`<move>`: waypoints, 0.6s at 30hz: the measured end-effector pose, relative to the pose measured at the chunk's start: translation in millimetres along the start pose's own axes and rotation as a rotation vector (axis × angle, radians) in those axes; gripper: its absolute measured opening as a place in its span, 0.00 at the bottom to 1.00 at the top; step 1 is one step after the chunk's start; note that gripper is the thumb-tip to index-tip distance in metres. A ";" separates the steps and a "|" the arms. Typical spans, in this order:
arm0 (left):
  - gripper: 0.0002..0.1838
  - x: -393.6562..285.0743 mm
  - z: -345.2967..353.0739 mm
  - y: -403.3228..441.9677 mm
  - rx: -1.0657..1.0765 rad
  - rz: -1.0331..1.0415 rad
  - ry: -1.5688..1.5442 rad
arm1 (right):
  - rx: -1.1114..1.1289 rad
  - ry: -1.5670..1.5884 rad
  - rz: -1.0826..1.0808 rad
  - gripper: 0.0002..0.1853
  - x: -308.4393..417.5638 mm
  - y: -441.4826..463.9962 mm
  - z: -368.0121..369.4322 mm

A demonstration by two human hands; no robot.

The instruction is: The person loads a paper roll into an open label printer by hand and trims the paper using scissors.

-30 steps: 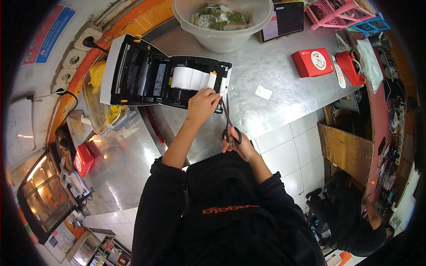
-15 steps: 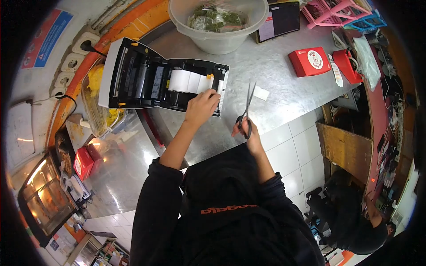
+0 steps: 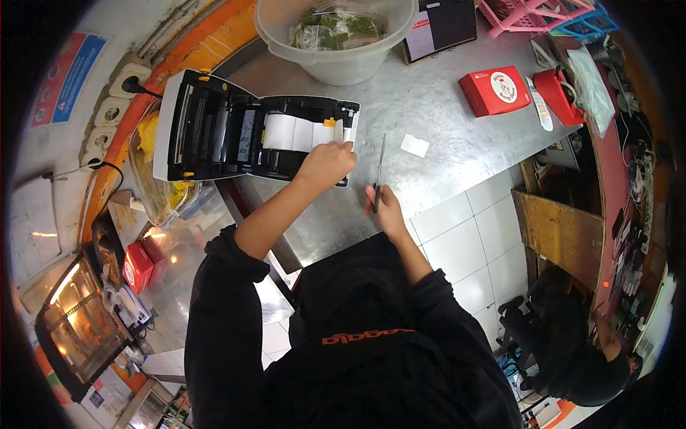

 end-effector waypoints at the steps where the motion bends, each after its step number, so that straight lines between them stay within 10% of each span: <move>1: 0.01 1.3 0.2 0.5 0.002 0.007 0.001 | -0.005 0.005 0.001 0.21 -4.9 11.4 7.2; 18: 0.07 12.3 25.8 8.0 0.073 0.015 0.079 | -0.248 0.073 -0.092 0.21 8.3 48.3 31.5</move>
Point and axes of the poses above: each hand's wrist, its own y-axis towards the middle knuckle, its own z-axis out of the palm, x = y × z, the point moved 4 cm from there along y, towards the middle knuckle, and after that the axes turned 4 degrees about -z, right-handed, at the moved point
